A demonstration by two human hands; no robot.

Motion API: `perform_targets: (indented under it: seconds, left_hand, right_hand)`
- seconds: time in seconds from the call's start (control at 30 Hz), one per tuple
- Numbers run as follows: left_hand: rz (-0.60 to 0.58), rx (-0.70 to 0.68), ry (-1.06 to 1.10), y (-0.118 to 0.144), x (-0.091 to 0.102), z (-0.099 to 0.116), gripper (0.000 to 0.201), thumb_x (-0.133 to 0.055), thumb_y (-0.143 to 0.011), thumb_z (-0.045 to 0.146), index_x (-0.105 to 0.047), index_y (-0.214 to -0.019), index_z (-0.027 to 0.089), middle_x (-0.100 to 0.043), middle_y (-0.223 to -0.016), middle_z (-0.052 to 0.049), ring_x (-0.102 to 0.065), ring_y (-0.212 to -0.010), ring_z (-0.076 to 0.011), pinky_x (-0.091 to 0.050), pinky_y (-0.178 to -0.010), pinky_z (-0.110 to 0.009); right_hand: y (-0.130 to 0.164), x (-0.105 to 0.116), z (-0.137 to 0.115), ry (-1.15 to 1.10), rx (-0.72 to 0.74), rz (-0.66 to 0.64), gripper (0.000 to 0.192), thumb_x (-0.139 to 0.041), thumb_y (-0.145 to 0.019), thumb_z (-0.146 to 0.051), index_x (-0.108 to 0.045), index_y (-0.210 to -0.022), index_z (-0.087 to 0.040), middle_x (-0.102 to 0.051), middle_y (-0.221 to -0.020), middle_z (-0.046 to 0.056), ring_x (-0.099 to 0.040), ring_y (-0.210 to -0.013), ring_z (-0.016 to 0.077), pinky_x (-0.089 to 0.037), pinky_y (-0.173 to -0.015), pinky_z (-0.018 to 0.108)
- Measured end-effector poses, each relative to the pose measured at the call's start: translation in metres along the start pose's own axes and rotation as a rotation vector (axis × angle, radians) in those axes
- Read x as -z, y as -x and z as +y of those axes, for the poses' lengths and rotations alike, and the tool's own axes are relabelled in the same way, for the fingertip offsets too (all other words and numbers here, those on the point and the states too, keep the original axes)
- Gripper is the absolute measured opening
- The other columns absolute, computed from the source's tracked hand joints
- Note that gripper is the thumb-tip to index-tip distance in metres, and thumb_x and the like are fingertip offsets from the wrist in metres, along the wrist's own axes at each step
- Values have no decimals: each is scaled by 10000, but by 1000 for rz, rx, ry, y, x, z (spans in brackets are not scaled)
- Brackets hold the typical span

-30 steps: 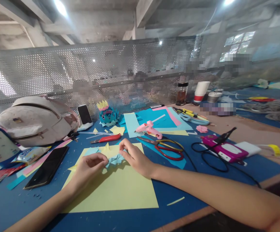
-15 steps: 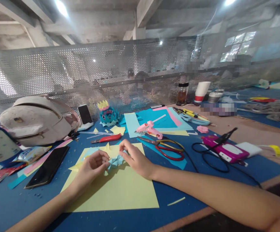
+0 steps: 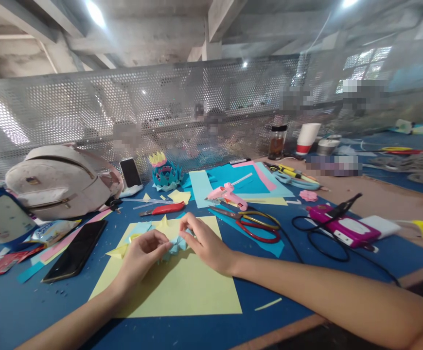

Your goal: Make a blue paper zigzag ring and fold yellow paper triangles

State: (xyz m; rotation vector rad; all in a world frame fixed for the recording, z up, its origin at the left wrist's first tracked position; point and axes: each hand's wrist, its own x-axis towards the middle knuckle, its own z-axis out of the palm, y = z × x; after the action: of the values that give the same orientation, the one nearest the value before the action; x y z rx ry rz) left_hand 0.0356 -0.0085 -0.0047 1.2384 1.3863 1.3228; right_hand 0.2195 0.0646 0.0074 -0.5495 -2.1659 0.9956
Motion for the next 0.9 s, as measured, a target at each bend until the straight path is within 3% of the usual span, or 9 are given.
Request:
perform_targets:
  seconds: [0.5,0.67,0.9]
  left_hand:
    - [11,17,18,0,-1,-1,383,-833,-635,477,-602,-653,172,-560,-562,18,-460,-506,-89,-328,-501,-216]
    - [19,-22,30,0,0,-4,357,-826,-667,453,-605,-669,172,-523,-553,37,-438,-508,-83,-320,-504,-212]
    - [36,-98,-120,2,6,0,212,-743,-759,353,-611,-716,193,-603,-682,0,-539,-665,-147,-410,-629,-252]
  right_hand:
    - [2,-4,-1,-13,11,19,141,-437,-1024,-344,-453,-942,-231,-544,-941,21,-532,-863,175,-439,-766,305]
    - [2,1,0,16,50,-25,61,-460,-992,-288,-473,-988,-228,-560,-997,39,-530,-941,195,-434,-849,331]
    - [1,6,1,103,87,-61,108,-536,-936,-190,-513,-1036,-225,-591,-1028,37,-553,-964,197,-430,-857,318]
